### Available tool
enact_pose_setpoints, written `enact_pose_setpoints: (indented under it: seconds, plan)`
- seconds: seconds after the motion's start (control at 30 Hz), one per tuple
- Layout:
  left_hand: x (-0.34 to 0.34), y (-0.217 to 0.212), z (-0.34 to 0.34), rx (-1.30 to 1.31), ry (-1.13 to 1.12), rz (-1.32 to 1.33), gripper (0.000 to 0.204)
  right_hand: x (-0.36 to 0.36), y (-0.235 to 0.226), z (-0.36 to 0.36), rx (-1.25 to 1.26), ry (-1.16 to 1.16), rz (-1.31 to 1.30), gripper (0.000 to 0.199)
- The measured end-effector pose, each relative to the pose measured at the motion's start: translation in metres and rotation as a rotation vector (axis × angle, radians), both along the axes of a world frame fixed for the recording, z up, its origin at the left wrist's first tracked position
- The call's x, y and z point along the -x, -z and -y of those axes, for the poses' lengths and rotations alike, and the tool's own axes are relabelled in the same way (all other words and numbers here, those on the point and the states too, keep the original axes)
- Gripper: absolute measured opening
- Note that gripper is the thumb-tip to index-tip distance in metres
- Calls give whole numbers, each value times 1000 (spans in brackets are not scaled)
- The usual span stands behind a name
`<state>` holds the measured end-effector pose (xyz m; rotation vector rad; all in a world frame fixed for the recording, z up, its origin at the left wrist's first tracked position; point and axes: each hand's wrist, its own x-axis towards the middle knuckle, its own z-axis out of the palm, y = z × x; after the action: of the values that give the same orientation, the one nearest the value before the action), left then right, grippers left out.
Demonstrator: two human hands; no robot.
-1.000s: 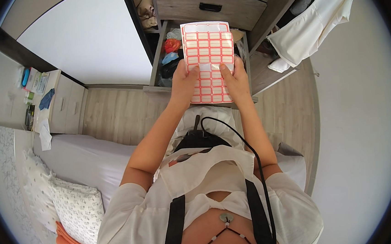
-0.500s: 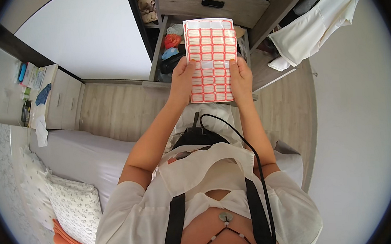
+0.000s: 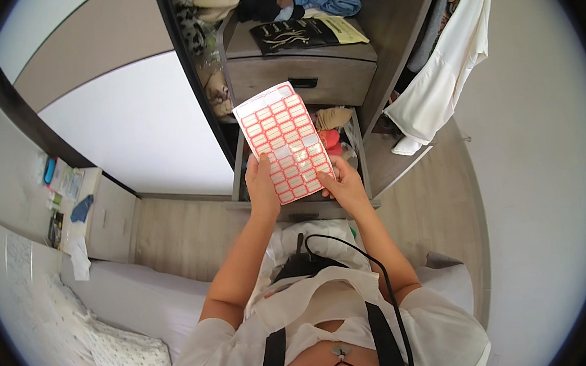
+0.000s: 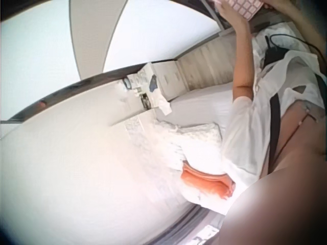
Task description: The person sorts through items in a drawer, handling a white cloth, a sheet of red-and-white labels, a small gray pouch, and several small plastic bags.
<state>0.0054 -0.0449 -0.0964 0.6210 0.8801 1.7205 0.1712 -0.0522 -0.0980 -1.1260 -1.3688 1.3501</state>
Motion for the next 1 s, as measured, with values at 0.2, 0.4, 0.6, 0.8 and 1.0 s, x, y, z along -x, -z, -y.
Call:
enact_pose_setpoints:
  seconds: [0.2, 0.4, 0.6, 0.8, 1.0]
  plan:
    - [-7, -19, -18, -79, -1, 178, 24, 5, -4, -9, 92, -9, -261, 23]
    - [-12, -33, -48, -140, 72, 68, 27, 10, -27, -38, -36, 145, -283, 17]
    - [-7, -66, -86, -204, 136, -117, 30, 19, -56, -89, -173, 230, -398, 16]
    - [2, -92, -128, -296, 202, -225, 48, 38, -90, -159, -92, 168, -481, 16]
    - [16, -82, -149, -282, 176, -153, 51, 57, -100, -189, 48, 24, -539, 19]
